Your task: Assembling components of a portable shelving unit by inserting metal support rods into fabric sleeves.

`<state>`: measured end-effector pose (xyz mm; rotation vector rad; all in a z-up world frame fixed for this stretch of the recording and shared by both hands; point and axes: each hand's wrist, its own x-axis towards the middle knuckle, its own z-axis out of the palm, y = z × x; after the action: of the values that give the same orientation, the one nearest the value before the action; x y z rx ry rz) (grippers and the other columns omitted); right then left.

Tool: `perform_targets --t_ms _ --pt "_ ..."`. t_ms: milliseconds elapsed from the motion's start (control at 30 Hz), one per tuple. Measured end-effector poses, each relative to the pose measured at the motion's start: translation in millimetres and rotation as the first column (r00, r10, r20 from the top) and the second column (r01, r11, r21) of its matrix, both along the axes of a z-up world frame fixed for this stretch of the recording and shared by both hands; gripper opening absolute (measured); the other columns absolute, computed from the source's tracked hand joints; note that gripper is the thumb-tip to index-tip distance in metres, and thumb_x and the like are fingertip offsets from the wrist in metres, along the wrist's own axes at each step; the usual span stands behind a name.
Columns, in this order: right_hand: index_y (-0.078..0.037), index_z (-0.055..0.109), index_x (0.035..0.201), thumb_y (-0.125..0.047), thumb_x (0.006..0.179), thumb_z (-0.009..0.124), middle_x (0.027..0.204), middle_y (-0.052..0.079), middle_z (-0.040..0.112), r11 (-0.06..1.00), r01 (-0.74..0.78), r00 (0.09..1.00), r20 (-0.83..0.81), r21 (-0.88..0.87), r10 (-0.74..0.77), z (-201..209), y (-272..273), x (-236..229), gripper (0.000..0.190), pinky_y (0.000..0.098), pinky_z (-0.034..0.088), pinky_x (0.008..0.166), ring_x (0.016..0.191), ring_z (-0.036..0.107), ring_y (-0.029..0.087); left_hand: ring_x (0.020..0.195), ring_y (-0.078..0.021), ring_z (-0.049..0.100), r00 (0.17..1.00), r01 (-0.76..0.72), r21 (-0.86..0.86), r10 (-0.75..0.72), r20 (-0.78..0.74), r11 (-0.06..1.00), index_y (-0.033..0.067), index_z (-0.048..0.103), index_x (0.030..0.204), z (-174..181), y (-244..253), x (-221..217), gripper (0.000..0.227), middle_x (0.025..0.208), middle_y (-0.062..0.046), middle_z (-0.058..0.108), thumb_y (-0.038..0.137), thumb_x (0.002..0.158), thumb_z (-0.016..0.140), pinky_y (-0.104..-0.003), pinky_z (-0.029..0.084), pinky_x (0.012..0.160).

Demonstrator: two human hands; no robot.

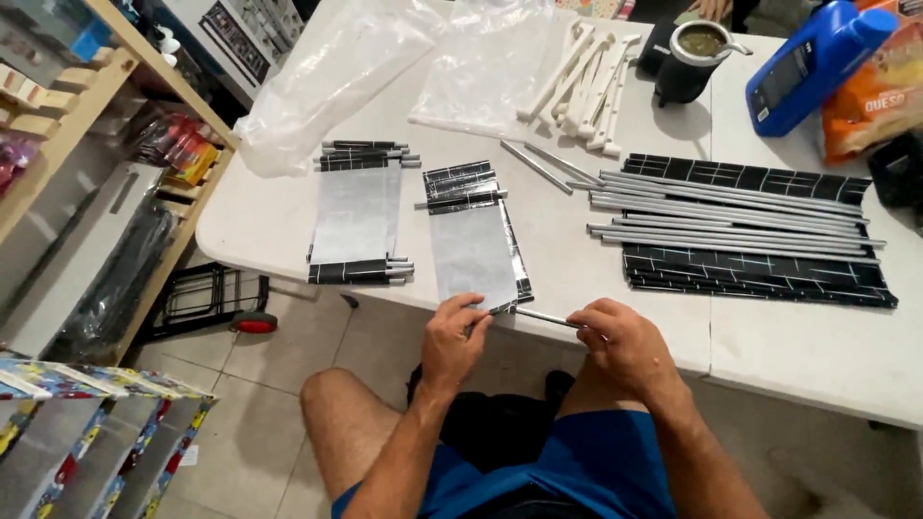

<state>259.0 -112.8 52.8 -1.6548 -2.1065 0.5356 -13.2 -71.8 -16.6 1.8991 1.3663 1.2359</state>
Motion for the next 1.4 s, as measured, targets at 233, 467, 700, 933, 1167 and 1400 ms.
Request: perform_targets --t_ms 233,467,700,933,1167,1400 --pt "-0.023 0.078 0.107 -0.018 0.089 0.072 0.094 0.001 0.078 0.999 0.021 0.997 -0.072 0.036 -0.019 -14 0 -1 0.019 0.0381 0.063 0.078 0.084 0.077 0.027 0.103 -0.0276 0.074 1.0 -0.01 0.029 0.009 0.026 1.0 0.0062 0.081 0.089 7 -2 2 0.006 0.105 -0.007 0.076 0.008 0.084 0.082 -0.034 0.064 0.082" --pt "-0.022 0.075 0.113 -0.017 0.091 0.071 0.097 0.004 0.075 0.994 0.092 0.993 -0.086 0.061 -0.086 -17 -5 0 0.024 0.039 0.063 0.077 0.089 0.076 0.029 0.101 -0.0272 0.075 0.999 -0.007 0.064 0.004 0.046 0.998 0.0079 0.082 0.09 0 0 0 0.006 0.104 -0.006 0.077 0.01 0.084 0.082 -0.032 0.064 0.079" --pt "-0.022 0.076 0.113 -0.017 0.091 0.07 0.097 0.003 0.075 0.995 0.095 0.988 -0.125 0.032 -0.09 -16 -8 -9 0.023 0.0397 0.062 0.079 0.09 0.076 0.028 0.1 -0.0271 0.075 0.998 -0.014 0.057 0.01 0.063 0.998 0.0079 0.081 0.089 0 0 0 0.007 0.104 -0.006 0.077 0.01 0.083 0.083 -0.031 0.065 0.078" --pt "-0.019 0.076 0.112 -0.015 0.092 0.069 0.094 0.004 0.076 0.997 0.078 0.986 -0.147 -0.002 -0.078 -16 -5 -9 0.022 0.0411 0.062 0.08 0.091 0.076 0.029 0.102 -0.0273 0.075 0.999 -0.011 0.067 0.008 0.043 0.998 0.0079 0.081 0.09 2 -1 0 0.007 0.104 -0.007 0.077 0.01 0.083 0.083 -0.034 0.064 0.083" --pt "-0.015 0.078 0.111 -0.011 0.095 0.064 0.088 0.009 0.078 0.992 0.056 0.972 -0.22 -0.113 -0.08 -7 -3 -9 0.021 0.0425 0.062 0.08 0.089 0.078 0.031 0.104 -0.0277 0.074 0.999 -0.011 0.064 0.008 0.052 0.998 0.0077 0.081 0.089 -2 -1 2 0.006 0.105 -0.007 0.077 0.011 0.084 0.082 -0.036 0.063 0.086" --pt "-0.014 0.078 0.114 -0.009 0.096 0.06 0.082 0.009 0.083 0.944 -0.011 0.959 -0.27 -0.33 -0.083 -21 3 7 0.026 0.0419 0.062 0.08 0.082 0.079 0.026 0.106 -0.0265 0.073 1.0 -0.006 0.119 0.006 -0.001 0.993 0.0079 0.08 0.09 2 -5 4 0.005 0.107 -0.005 0.077 0.01 0.085 0.081 -0.037 0.06 0.095"
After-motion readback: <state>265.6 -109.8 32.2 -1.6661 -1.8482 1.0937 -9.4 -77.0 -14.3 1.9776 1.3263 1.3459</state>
